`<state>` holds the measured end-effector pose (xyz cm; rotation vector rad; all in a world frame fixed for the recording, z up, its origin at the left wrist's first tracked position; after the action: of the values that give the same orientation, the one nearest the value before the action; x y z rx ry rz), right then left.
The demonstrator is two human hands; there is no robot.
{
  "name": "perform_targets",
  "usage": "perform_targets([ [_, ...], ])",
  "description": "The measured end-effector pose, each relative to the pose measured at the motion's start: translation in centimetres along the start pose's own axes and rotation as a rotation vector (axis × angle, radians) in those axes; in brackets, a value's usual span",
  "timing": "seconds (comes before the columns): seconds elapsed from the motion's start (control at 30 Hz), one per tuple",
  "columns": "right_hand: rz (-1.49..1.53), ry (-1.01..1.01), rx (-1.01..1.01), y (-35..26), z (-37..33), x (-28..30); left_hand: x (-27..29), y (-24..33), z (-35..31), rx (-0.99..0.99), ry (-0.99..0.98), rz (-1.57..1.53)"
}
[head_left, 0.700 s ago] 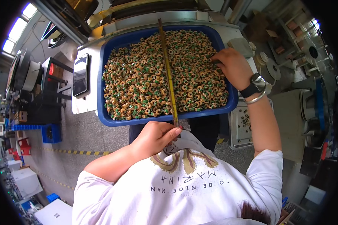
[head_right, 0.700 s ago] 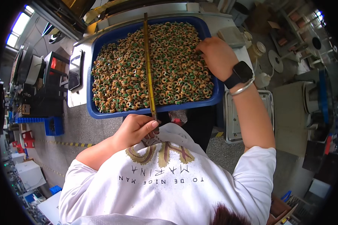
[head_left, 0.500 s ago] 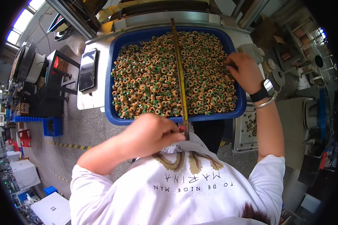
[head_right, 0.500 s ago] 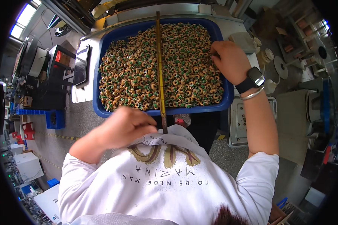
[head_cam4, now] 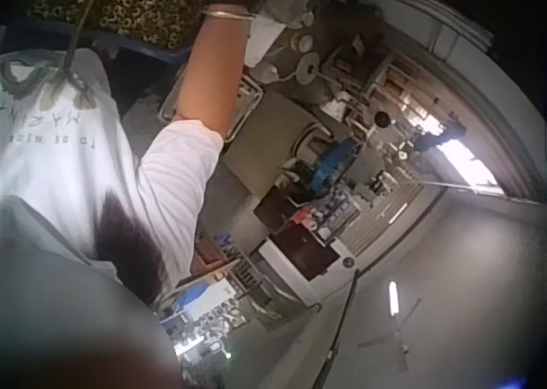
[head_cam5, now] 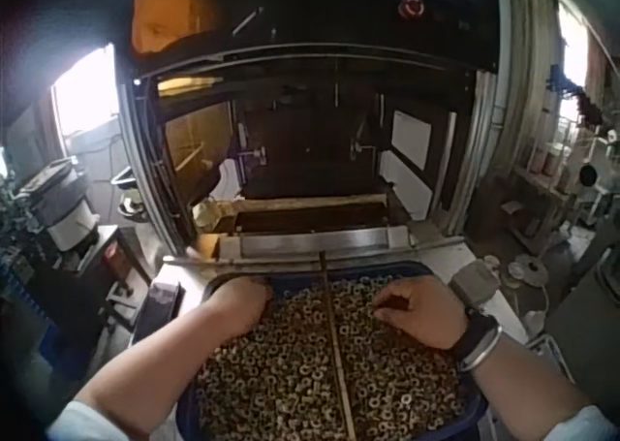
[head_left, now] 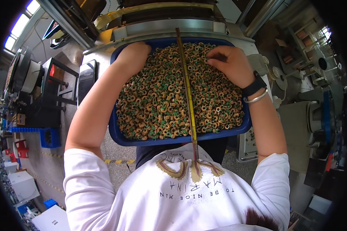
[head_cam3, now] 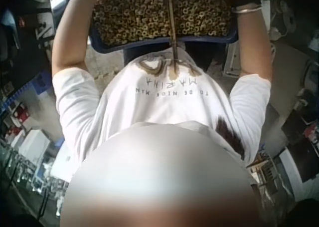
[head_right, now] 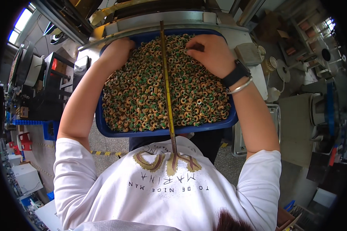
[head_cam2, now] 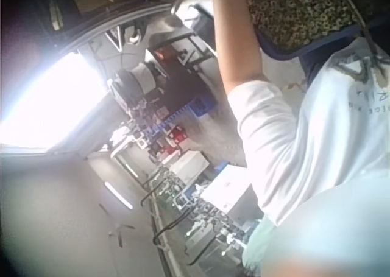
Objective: The person is manually arranging small green and gold ring-shaped components from a storage bin onto a yellow carrier strip.
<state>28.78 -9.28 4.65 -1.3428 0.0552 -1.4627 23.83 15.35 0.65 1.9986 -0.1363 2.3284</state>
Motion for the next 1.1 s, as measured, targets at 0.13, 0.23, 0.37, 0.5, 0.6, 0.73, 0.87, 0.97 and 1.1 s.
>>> perform_targets([
  [0.13, 0.000, 0.012, 0.042, 1.4, 2.6, -1.3, 0.8, 0.0, 0.3, 0.090, 0.053, 0.008],
  [0.23, 0.133, 0.037, 0.003, 2.3, 4.9, -2.9, 2.3, 0.5, 1.4, 0.125, 0.137, -0.199],
  [0.37, 0.259, 0.017, -0.107, 2.6, 6.9, -5.2, 2.4, 1.6, 3.6, 0.135, 0.274, -0.655],
  [0.5, 0.170, 0.038, -0.066, 2.8, 7.2, -5.7, -0.2, 1.1, 4.6, 0.327, 0.238, -1.028],
  [0.6, 0.154, 0.062, -0.033, 3.2, 7.1, -6.0, -0.6, 1.2, 4.4, 0.361, 0.278, -1.172],
  [0.73, 0.088, 0.123, 0.003, 2.6, 6.9, -6.1, -0.5, 1.5, 4.5, 0.347, 0.257, -1.288],
  [0.87, 0.043, 0.096, 0.017, 2.4, 6.5, -5.2, -0.3, 1.6, 4.2, 0.338, 0.215, -1.173],
  [0.97, 0.095, 0.141, -0.011, 1.6, 5.9, -4.4, 0.1, 1.8, 3.8, 0.329, 0.306, -1.119],
  [1.1, 0.177, 0.071, 0.105, 0.4, 5.7, -4.8, -0.1, 2.6, 3.9, 0.334, 0.237, -1.330],
])
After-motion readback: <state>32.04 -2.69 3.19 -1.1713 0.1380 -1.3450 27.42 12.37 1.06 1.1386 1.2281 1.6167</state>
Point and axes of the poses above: each hand's wrist, its own z-axis towards the middle knuckle, its own x-axis out of the back of the hand, y = z × x, the point moved 5 cm from there along z, towards the middle knuckle, and after that the axes turned 9 degrees about y, right-handed, at the moved point
